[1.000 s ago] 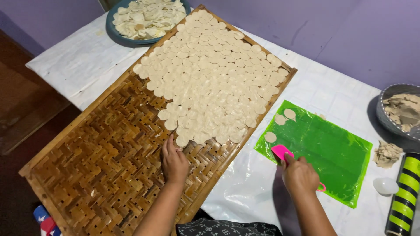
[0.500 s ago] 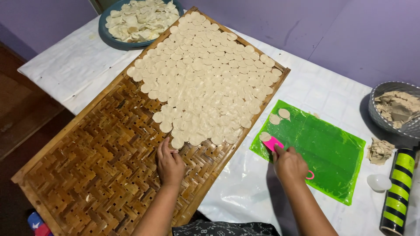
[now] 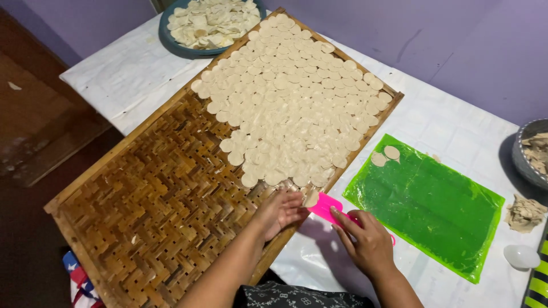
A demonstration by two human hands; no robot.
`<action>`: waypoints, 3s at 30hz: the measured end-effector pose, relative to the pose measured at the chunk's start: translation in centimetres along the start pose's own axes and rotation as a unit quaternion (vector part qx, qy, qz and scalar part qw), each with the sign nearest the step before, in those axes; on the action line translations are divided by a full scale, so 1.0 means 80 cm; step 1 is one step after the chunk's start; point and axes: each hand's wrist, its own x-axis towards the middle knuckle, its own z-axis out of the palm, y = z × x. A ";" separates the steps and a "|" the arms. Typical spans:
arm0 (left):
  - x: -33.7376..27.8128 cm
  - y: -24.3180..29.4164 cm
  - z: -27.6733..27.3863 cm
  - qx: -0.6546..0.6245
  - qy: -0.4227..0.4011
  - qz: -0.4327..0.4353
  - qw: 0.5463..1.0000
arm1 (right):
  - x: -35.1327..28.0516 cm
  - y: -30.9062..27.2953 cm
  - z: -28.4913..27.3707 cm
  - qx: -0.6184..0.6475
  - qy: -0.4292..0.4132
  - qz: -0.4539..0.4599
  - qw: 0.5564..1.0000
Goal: The recorder is preparing small circular dough pieces by rolling out dough and transferring the cut circles to a large woven drying tray.
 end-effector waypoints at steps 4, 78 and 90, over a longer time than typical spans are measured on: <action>0.000 -0.002 0.002 -0.082 -0.074 -0.114 0.987 | 0.001 -0.019 -0.008 0.011 -0.023 -0.042 0.999; -0.047 0.013 0.032 0.525 0.142 0.289 0.788 | 0.112 0.288 0.047 -0.263 -0.118 0.278 0.916; 0.001 -0.012 0.031 0.245 0.090 0.146 0.954 | 0.079 0.215 0.034 -0.089 0.055 0.216 0.971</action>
